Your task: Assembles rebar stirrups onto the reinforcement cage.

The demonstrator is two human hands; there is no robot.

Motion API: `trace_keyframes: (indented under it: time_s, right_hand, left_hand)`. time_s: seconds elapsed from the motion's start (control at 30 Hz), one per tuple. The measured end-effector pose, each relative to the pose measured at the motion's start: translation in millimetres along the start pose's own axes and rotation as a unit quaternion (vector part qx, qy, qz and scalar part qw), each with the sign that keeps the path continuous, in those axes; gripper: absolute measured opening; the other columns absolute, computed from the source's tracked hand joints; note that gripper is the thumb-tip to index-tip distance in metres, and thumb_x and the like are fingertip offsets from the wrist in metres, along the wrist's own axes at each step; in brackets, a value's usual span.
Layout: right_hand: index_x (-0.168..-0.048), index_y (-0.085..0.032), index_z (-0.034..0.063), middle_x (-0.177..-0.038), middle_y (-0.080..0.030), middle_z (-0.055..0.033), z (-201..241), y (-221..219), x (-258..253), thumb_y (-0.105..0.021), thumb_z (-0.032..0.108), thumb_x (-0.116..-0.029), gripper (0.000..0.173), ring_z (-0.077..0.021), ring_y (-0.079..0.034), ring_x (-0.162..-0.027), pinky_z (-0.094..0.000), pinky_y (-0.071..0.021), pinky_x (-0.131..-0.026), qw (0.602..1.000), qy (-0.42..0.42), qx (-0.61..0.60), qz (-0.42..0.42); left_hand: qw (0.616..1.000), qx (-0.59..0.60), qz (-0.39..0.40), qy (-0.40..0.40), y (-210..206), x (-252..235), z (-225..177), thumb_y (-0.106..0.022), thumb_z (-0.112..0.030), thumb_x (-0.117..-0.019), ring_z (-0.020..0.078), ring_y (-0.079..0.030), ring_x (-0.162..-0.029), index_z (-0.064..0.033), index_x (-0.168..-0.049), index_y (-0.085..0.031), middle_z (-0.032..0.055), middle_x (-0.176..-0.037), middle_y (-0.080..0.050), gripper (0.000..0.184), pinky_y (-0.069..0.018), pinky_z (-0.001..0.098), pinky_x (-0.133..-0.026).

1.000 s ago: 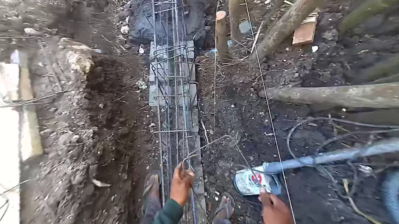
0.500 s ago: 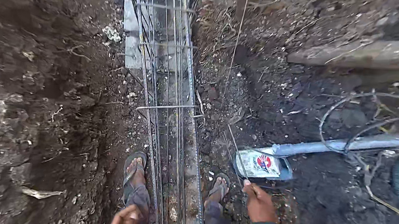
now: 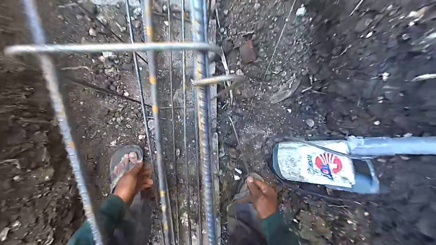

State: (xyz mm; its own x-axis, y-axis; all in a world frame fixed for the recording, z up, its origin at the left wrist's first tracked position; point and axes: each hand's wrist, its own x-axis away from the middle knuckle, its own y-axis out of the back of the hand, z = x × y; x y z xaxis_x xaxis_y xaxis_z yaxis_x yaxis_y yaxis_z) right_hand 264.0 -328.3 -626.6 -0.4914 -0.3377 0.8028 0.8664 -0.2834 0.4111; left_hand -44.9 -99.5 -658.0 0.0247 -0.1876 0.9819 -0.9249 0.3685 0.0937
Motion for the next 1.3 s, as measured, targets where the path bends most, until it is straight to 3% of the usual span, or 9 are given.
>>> trace_keyframes:
  time_s: [0.07,0.17,0.33,0.5,0.67,0.8,0.97,1.1,1.3]
  right_hand:
    - [-0.084,-0.071,0.0056,-0.069,-0.06,0.0038,-1,3,15,-0.05,0.029,-0.1017,0.036,-0.0048,-0.05,-0.058,-0.0296,-0.0469,-0.059,0.999,0.029,-0.026,0.0]
    - [-0.08,-0.068,0.0137,-0.058,-0.051,0.0131,8,18,34,-0.05,0.029,-0.0999,0.031,0.0027,-0.039,-0.045,-0.0186,-0.0366,-0.044,0.993,0.0,-0.114,0.02]
    - [-0.089,-0.066,0.0068,-0.05,-0.04,0.01,-23,28,-16,-0.041,0.027,-0.1074,0.037,-0.0008,-0.032,-0.037,-0.02,-0.0312,-0.037,0.982,-0.088,-0.142,0.084]
    - [-0.084,-0.064,0.0037,-0.062,-0.048,0.0058,-66,-3,-65,-0.046,0.024,-0.1081,0.036,-0.0035,-0.039,-0.05,-0.0239,-0.0371,-0.05,0.993,-0.073,-0.093,-0.003]
    - [-0.096,-0.072,-0.0002,-0.08,-0.065,-0.008,-51,-7,-37,-0.047,0.036,-0.1038,0.045,-0.0182,-0.062,-0.076,-0.0465,-0.0533,-0.076,0.996,-0.019,-0.003,-0.081]
    - [-0.078,-0.065,0.0147,-0.061,-0.051,0.0138,-17,3,35,-0.049,0.031,-0.1025,0.034,0.0037,-0.046,-0.052,-0.0198,-0.0438,-0.051,0.995,0.045,-0.067,-0.066]
    - [-0.075,-0.064,0.0165,-0.06,-0.05,0.0172,3,15,87,-0.053,0.022,-0.1011,0.029,0.0076,-0.043,-0.051,-0.0159,-0.0389,-0.05,0.986,0.043,-0.155,0.039]
    - [-0.074,-0.067,0.0249,-0.056,-0.051,0.0187,-13,9,76,-0.057,0.034,-0.1021,0.031,0.0087,-0.037,-0.044,-0.013,-0.0308,-0.042,0.954,-0.013,-0.27,0.129]
    - [-0.074,-0.06,0.0088,-0.057,-0.044,0.0089,-62,-33,31,-0.044,0.028,-0.1052,0.04,-0.0024,-0.041,-0.049,-0.0251,-0.0407,-0.051,0.988,-0.07,-0.096,-0.1]
  left_hand:
    - [1.0,0.022,-0.015,-0.004,-7,-12,0,-0.017,-0.042,-0.1131,0.0175,-0.065,-0.069,-0.0013,-0.12,-0.06,0.0089,-0.091,-0.071,0.059,-0.0557,0.036,-0.063]
    - [0.997,0.024,0.076,-0.01,-3,-26,2,-0.012,-0.035,-0.1121,0.0225,-0.071,-0.089,0.0,-0.131,-0.056,0.0127,-0.11,-0.073,0.059,-0.0587,0.0405,-0.076]
    - [0.985,0.008,0.153,0.083,-22,-73,-2,-0.028,-0.03,-0.1125,0.0238,-0.069,-0.103,-0.0034,-0.137,-0.054,0.0127,-0.121,-0.068,0.044,-0.057,0.0411,-0.086]
    - [0.98,-0.01,0.193,0.058,-68,-104,7,-0.033,-0.025,-0.1124,0.0257,-0.067,-0.116,-0.0042,-0.145,-0.05,0.0141,-0.134,-0.065,0.042,-0.0546,0.0433,-0.095]
    - [0.976,-0.07,0.206,0.022,-80,-115,1,-0.036,-0.028,-0.112,0.0242,-0.065,-0.117,-0.0068,-0.146,-0.05,0.0128,-0.135,-0.064,0.043,-0.0539,0.0424,-0.095]
    - [0.982,-0.071,0.169,0.039,-61,-105,8,-0.037,-0.026,-0.1121,0.0253,-0.068,-0.112,-0.0055,-0.142,-0.053,0.013,-0.13,-0.067,0.04,-0.0554,0.0428,-0.092]
    - [0.978,-0.024,0.205,0.041,-66,-92,15,-0.04,-0.019,-0.1109,0.026,-0.068,-0.116,-0.0039,-0.144,-0.051,0.0131,-0.131,-0.067,0.038,-0.0561,0.0436,-0.094]
    - [0.969,0.025,0.245,0.023,-75,-97,15,-0.044,-0.017,-0.1091,0.0244,-0.061,-0.126,-0.0103,-0.151,-0.043,0.0105,-0.142,-0.06,0.042,-0.0526,0.0443,-0.1]
    - [0.965,0.005,0.261,0.034,-94,-104,10,-0.039,-0.022,-0.1125,0.0251,-0.072,-0.101,0.0019,-0.132,-0.053,0.0157,-0.11,-0.072,0.034,-0.0589,0.0397,-0.093]
